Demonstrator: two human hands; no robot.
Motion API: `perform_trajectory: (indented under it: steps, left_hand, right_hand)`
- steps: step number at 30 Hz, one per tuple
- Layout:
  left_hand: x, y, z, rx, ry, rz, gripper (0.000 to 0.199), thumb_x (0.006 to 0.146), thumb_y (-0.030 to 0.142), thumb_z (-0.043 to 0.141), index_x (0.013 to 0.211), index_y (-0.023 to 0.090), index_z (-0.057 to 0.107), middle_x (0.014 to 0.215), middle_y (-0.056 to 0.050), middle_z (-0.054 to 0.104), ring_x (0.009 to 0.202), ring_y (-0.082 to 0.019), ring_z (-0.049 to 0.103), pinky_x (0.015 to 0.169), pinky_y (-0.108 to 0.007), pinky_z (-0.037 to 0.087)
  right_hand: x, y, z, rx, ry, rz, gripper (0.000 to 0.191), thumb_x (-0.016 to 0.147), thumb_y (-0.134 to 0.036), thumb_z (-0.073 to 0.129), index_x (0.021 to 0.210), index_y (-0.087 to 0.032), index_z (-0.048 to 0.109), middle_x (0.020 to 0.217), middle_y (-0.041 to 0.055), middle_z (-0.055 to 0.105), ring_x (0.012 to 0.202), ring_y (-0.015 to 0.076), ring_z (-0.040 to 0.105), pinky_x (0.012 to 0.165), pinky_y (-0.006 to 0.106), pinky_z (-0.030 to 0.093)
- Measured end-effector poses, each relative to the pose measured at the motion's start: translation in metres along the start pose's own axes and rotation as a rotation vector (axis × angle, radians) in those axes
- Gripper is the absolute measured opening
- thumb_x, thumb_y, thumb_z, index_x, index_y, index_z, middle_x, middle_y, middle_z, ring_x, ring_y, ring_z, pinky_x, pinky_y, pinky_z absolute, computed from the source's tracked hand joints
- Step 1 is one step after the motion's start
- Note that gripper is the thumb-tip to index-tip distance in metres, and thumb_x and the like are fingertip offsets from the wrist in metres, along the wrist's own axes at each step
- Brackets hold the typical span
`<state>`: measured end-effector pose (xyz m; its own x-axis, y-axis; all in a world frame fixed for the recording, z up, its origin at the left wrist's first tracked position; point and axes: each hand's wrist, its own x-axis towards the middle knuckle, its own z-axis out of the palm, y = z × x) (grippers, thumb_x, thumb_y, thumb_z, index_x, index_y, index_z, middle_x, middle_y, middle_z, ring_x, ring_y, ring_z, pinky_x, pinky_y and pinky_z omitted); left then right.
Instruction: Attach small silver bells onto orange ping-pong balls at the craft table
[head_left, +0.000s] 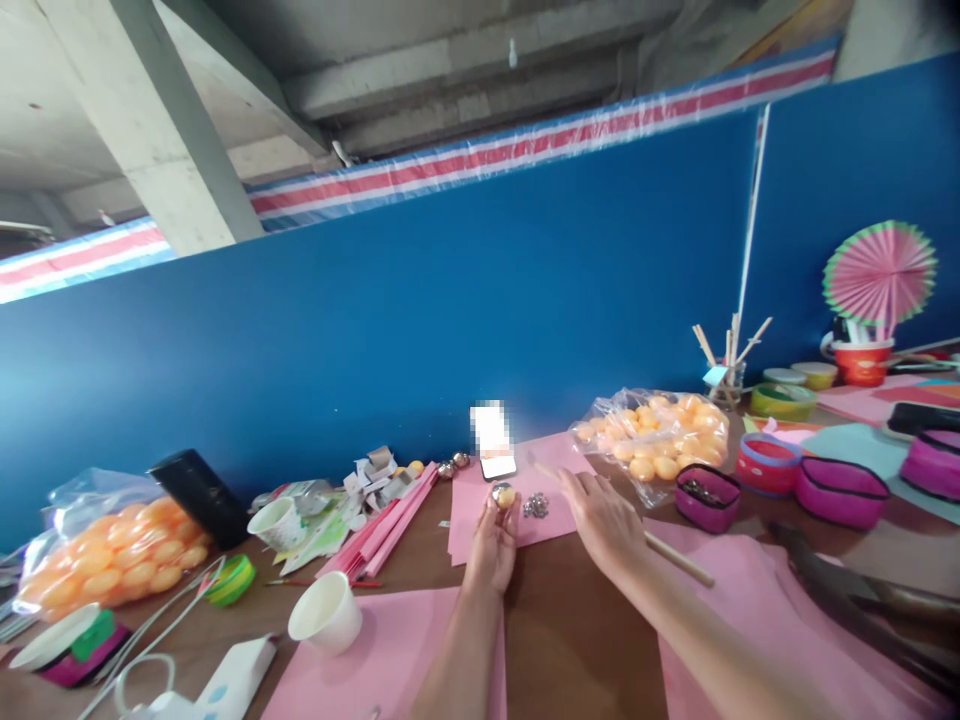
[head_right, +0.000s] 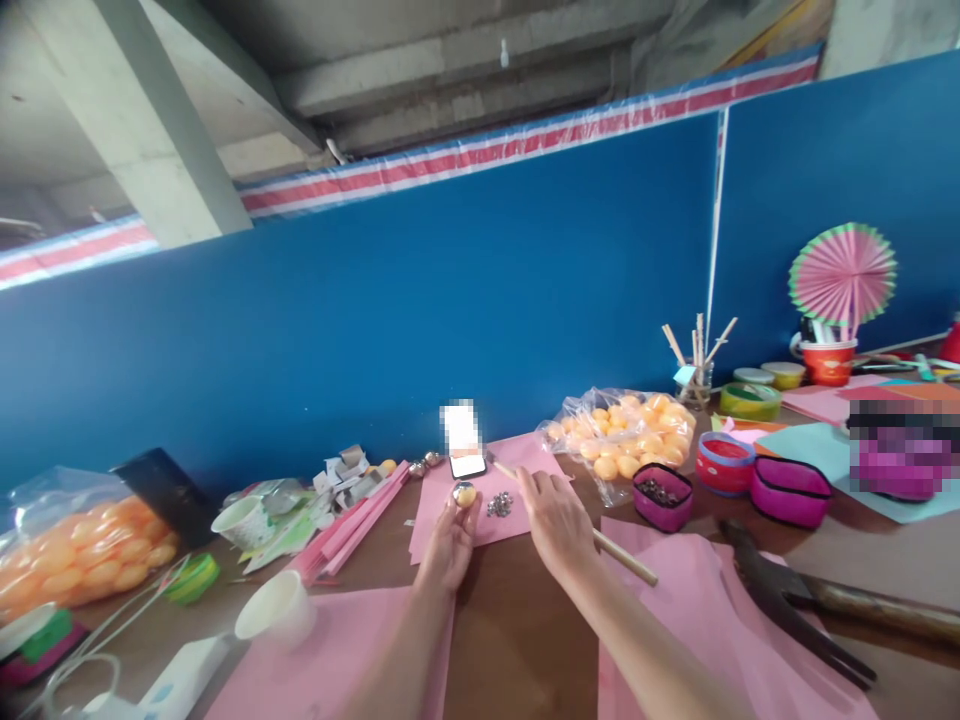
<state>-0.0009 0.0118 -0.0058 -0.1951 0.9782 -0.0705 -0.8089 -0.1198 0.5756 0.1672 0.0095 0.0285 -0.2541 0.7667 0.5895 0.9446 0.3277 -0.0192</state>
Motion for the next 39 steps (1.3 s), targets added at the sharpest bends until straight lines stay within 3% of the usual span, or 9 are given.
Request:
perform_trajectory:
  steps: [4,8,12,22,27,32,39]
  left_hand:
    - [0.002,-0.001,-0.001,0.041,0.035,0.011,0.016,0.074,0.018,0.057,0.088,0.013,0.061,0.090,-0.007,0.066,0.089,-0.016,0.060,0.087,-0.027,0.045]
    - [0.002,-0.002,0.000,0.080,-0.029,0.045,0.015,0.073,0.018,0.057,0.088,0.015,0.061,0.095,-0.006,0.065,0.092,-0.015,0.059,0.090,-0.028,0.042]
    - [0.001,-0.002,0.001,0.081,-0.049,0.059,0.016,0.072,0.017,0.058,0.087,0.014,0.062,0.093,-0.006,0.065,0.094,-0.014,0.058,0.093,-0.028,0.040]
    - [-0.002,-0.002,0.002,0.077,-0.066,0.044,0.026,0.071,0.015,0.060,0.097,0.015,0.059,0.101,-0.008,0.062,0.095,-0.015,0.057,0.094,-0.029,0.039]
    - [-0.002,0.000,0.000,0.094,-0.080,0.029,0.036,0.069,0.016,0.061,0.105,0.018,0.055,0.097,-0.007,0.062,0.094,-0.016,0.057,0.093,-0.032,0.039]
    - [-0.001,0.000,0.000,0.123,-0.067,0.081,0.034,0.067,0.012,0.062,0.100,0.018,0.057,0.101,-0.006,0.061,0.091,-0.013,0.058,0.093,-0.029,0.038]
    - [0.001,0.000,-0.002,0.117,-0.079,0.034,0.030,0.069,0.016,0.061,0.098,0.019,0.058,0.099,-0.006,0.062,0.095,-0.015,0.057,0.094,-0.032,0.038]
  right_hand:
    - [-0.004,-0.012,-0.010,0.063,0.041,-0.091,0.036,0.085,-0.016,0.037,0.120,-0.025,0.040,0.085,0.0041,0.057,0.079,0.0160,0.050,0.062,0.024,0.036]
    - [-0.008,-0.018,-0.014,0.121,0.090,-0.132,0.041,0.086,-0.014,0.036,0.125,-0.023,0.036,0.086,0.0052,0.058,0.078,0.0156,0.051,0.062,0.024,0.038]
    - [-0.010,-0.021,-0.013,0.136,0.049,-0.151,0.053,0.081,-0.007,0.038,0.129,-0.028,0.030,0.082,0.0028,0.058,0.075,0.0150,0.051,0.058,0.023,0.039]
    - [-0.009,-0.015,-0.012,0.142,-0.013,-0.135,0.057,0.080,-0.008,0.040,0.131,-0.029,0.025,0.083,0.0024,0.058,0.076,0.0149,0.050,0.059,0.022,0.037]
    - [-0.008,-0.014,-0.014,0.125,0.065,-0.081,0.049,0.084,-0.013,0.037,0.130,-0.027,0.028,0.084,0.0037,0.058,0.077,0.0156,0.051,0.060,0.023,0.037]
    - [-0.011,-0.019,-0.013,0.143,0.019,-0.124,0.054,0.082,-0.010,0.040,0.130,-0.031,0.027,0.083,0.0012,0.057,0.075,0.0146,0.051,0.057,0.023,0.038]
    - [-0.010,-0.017,-0.013,0.137,0.012,-0.096,0.050,0.083,-0.013,0.040,0.128,-0.029,0.029,0.083,0.0021,0.058,0.076,0.0143,0.052,0.056,0.022,0.038]
